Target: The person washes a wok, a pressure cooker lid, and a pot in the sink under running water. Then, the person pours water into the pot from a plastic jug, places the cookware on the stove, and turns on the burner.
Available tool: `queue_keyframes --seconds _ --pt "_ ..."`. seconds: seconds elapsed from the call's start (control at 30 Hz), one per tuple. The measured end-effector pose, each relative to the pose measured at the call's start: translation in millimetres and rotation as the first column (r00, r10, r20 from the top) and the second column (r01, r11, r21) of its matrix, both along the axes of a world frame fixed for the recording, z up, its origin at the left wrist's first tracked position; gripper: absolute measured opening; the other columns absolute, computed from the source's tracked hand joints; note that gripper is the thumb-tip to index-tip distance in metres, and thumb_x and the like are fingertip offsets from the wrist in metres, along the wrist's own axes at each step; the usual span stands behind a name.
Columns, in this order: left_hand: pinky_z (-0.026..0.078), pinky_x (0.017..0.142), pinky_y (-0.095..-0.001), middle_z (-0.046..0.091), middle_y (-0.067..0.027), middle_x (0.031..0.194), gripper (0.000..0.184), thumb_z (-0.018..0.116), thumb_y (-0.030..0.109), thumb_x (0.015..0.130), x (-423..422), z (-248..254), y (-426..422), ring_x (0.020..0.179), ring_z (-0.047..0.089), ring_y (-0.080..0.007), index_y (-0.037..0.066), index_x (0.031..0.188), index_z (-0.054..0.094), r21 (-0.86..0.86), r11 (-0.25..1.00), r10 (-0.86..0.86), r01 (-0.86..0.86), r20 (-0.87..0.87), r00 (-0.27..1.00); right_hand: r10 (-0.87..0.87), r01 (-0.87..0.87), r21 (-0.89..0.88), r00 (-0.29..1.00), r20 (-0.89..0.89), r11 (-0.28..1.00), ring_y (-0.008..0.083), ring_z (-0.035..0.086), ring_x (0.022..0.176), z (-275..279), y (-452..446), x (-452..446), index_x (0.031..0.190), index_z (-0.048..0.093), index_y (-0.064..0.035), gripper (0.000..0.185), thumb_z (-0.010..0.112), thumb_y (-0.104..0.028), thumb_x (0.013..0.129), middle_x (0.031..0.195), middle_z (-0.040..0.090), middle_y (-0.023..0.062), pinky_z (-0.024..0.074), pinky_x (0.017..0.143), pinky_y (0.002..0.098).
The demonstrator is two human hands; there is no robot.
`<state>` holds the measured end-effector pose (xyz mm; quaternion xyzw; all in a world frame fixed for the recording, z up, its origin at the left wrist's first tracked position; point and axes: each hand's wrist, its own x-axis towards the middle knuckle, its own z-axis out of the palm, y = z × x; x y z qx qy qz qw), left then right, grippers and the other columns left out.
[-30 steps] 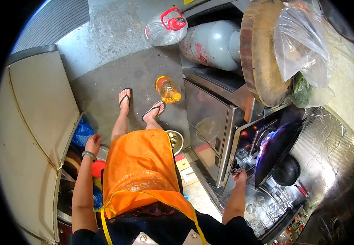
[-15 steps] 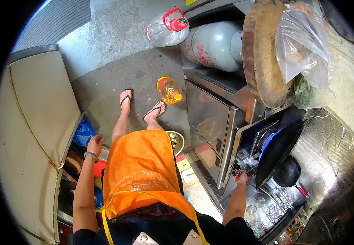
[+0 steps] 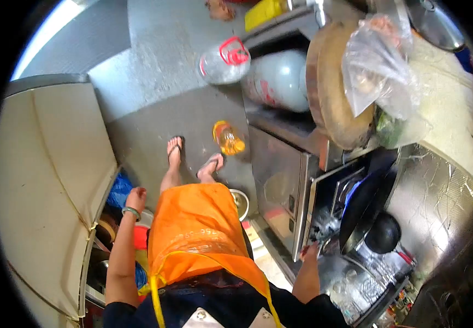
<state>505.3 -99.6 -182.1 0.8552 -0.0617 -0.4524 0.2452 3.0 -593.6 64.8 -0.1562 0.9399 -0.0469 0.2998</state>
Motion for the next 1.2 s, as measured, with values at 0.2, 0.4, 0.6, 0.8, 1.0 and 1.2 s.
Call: queue_keyframes --seconds 0.2,0.4,0.6,0.8,1.0,1.2 --pt "0.046 0.083 -0.0406 0.062 -0.0185 0.097 0.021 0.055 0.018 0.081 57 40 -31 0.095 0.057 -0.0332 0.005 0.095 0.065 0.049 0.994 -0.104 0.102 0.055 0.993 0.507 -0.627 0.39 0.777 0.373 0.674 0.0148 0.042 0.04 -23 66 126 0.078 0.052 -0.0061 0.013 0.048 -0.015 0.086 0.055 0.048 0.0056 0.0298 0.034 0.0269" --pt "0.045 0.085 -0.0402 0.06 -0.017 0.102 0.024 0.053 0.023 0.083 134 81 -80 0.096 0.057 -0.0334 0.006 0.096 0.064 0.093 0.98 -0.184 0.174 0.12 0.976 0.769 -0.949 -0.101 0.177 0.614 0.299 0.0101 0.049 0.049 -81 51 291 0.078 0.054 -0.0069 0.024 0.053 -0.028 0.09 0.062 0.055 0.0006 0.0397 0.042 0.0245" --pt "0.046 0.082 -0.0411 0.063 -0.0188 0.092 0.028 0.054 0.028 0.082 211 115 -150 0.091 0.058 -0.0342 0.005 0.096 0.065 -0.057 0.987 -0.135 0.153 0.245 0.96 0.651 -0.78 -0.527 -0.21 0.729 0.338 0.0072 0.051 0.059 -41 37 502 0.085 0.054 -0.0059 0.019 0.053 -0.024 0.091 0.072 0.057 -0.0002 0.0432 0.054 0.023" --pt "0.048 0.079 -0.0403 0.063 -0.0182 0.088 0.026 0.056 0.027 0.081 359 105 -185 0.086 0.059 -0.0328 0.007 0.094 0.066 -0.084 0.959 -0.225 0.27 0.354 0.908 0.635 -0.523 -0.791 -0.502 0.587 0.318 0.008 0.054 0.071 30 -12 698 0.087 0.053 -0.0057 0.015 0.051 -0.019 0.092 0.079 0.058 0.0014 0.0439 0.065 0.0221" --pt "0.047 0.073 -0.0395 0.059 -0.0163 0.088 0.018 0.057 0.018 0.081 564 182 -279 0.082 0.057 -0.0329 0.006 0.093 0.064 -0.124 0.913 -0.273 0.389 0.525 0.806 0.836 -0.055 -0.952 -0.464 0.291 0.301 0.0123 0.054 0.073 160 -127 867 0.089 0.055 -0.0037 0.036 0.053 -0.039 0.089 0.079 0.058 0.0048 0.0431 0.071 0.0268" --pt "0.048 0.063 -0.0281 0.058 -0.0095 0.087 0.017 0.057 0.013 0.084 681 275 -411 0.072 0.058 -0.0157 0.003 0.098 0.062 -0.431 0.828 -0.072 0.358 0.552 0.831 0.782 0.381 -0.696 -0.137 0.608 0.608 0.0222 0.06 0.077 191 -356 914 0.089 0.056 -0.0043 0.024 0.05 -0.027 0.092 0.086 0.063 0.0099 0.0502 0.071 0.0353"
